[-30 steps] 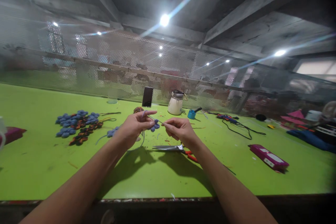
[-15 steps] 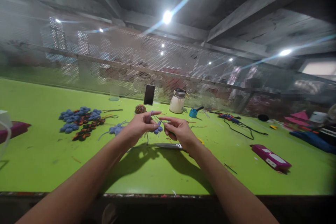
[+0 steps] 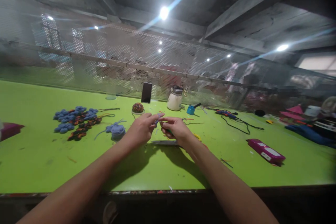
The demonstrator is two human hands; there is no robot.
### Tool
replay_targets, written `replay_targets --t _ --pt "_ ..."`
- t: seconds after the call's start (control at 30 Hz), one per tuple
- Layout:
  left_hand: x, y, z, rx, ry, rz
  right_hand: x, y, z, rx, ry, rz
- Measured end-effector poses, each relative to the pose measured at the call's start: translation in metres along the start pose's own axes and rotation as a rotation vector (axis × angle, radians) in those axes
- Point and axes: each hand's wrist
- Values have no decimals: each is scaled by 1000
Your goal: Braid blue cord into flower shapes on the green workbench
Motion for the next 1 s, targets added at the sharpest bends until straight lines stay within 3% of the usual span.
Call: replay_targets --t 0.03,0.1,0.27,0.37,0.47,0.63,1.0 --pt "0 -2 -1 -35 -50 31 -2 -3 0 -17 -16 62" --pt "-1 -3 0 -68 17 -44 -4 -7 -1 -34 -26 179" --pt "-3 7 7 -21 619 -714 -1 -11 -7 -49 76 222" --pt "-2 14 9 28 824 -953 0 -9 -7 -47 132 162" --pt "-1 19 10 101 885 -919 0 -6 -4 -24 182 71" --pt "-3 28 13 156 869 -711 2 4 0 76 313 -75" --pt "0 35 16 182 971 -794 7 10 -3 196 403 -207"
Point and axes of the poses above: each hand's wrist, its own z-axis towards the middle knuckle, its own y-axis out of the back of the hand, x = y × z, and after that the axes turned 13 degrees about -x, right-handed
